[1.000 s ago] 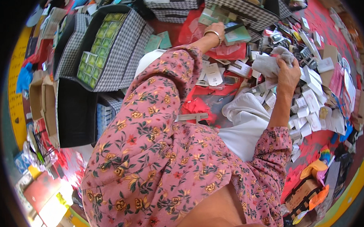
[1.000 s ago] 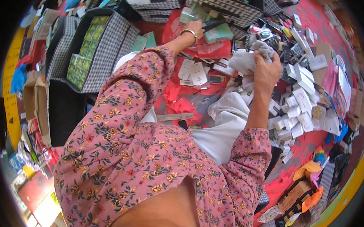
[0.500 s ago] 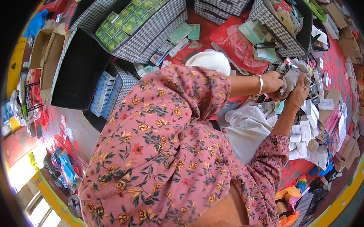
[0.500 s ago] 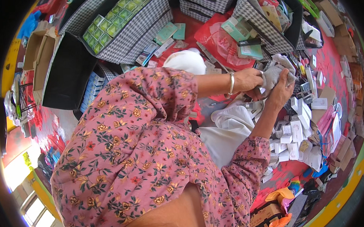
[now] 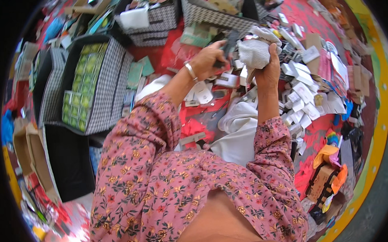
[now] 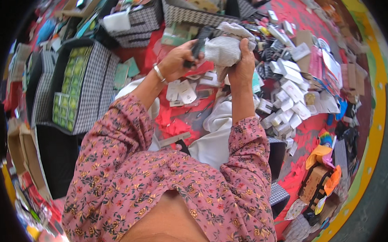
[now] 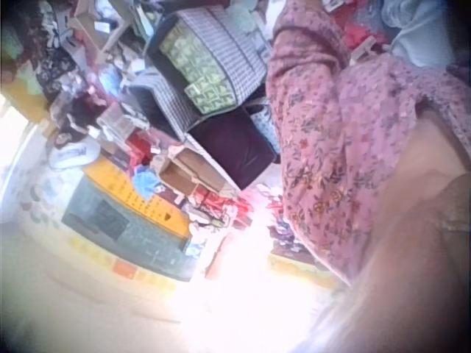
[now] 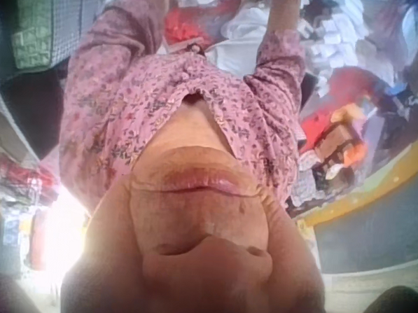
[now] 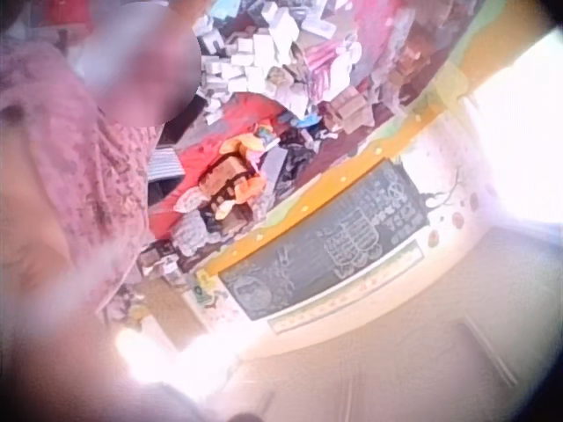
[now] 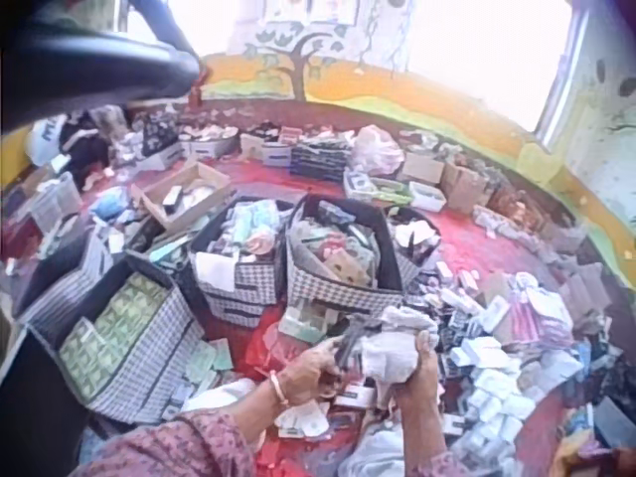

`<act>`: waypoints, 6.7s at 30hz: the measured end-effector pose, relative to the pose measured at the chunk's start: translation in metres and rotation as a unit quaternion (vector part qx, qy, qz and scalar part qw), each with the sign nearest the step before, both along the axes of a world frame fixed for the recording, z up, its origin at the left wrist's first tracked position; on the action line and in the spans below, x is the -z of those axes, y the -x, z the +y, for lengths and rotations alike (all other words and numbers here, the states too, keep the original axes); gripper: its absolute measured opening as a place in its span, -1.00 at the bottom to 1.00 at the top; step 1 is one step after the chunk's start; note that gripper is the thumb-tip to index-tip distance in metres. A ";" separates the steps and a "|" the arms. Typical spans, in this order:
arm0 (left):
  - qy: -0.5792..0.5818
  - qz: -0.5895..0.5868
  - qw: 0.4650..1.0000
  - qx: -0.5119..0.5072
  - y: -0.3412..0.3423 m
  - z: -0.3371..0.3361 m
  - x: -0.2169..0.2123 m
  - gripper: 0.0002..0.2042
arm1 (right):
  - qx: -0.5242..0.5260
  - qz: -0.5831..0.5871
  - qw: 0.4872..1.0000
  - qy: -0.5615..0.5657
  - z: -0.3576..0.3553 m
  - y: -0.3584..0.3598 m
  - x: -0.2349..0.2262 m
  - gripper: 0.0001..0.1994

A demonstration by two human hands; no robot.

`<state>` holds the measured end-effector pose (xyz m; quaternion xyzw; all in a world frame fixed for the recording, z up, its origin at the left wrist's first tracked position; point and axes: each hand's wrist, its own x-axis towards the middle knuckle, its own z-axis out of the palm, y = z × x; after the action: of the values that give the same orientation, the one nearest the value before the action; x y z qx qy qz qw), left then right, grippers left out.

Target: The person picks up various small boxes and items from a floor littered with packaging materials, wipes each item with a cloth, and places them into a larger bin.

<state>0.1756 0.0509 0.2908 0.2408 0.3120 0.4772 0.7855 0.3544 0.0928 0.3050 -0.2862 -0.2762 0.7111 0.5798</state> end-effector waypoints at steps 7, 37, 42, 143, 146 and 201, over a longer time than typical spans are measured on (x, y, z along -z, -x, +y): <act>0.028 -0.220 0.975 0.024 0.012 0.005 0.031 -0.70 | 0.128 -0.109 0.985 -0.036 -0.004 -0.006 -0.027 -0.70; 0.104 -0.086 0.989 -0.052 -0.006 -0.001 0.016 -0.72 | 0.158 -0.602 0.757 -0.199 -0.004 -0.002 -0.011 -0.77; 0.107 -0.137 0.985 -0.005 0.003 -0.001 0.016 -0.59 | 0.225 -0.592 0.756 -0.165 -0.005 -0.008 -0.021 -0.72; 0.057 -0.181 0.977 -0.098 0.025 0.004 0.036 -0.64 | -0.123 -0.528 0.821 -0.180 -0.043 0.039 -0.050 -0.80; 0.162 -0.110 0.977 -0.084 0.005 -0.006 -0.004 -0.70 | 0.029 -0.599 0.690 -0.407 -0.035 0.057 -0.032 -0.81; 0.177 -0.250 0.951 0.033 0.011 -0.009 0.008 -0.60 | 0.251 -0.652 0.683 -0.213 0.011 0.025 -0.010 -0.76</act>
<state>0.1641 0.0421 0.2832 -0.0184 0.1772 0.4328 0.8837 0.3293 0.1036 0.3146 -0.6051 -0.6465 0.0944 0.4550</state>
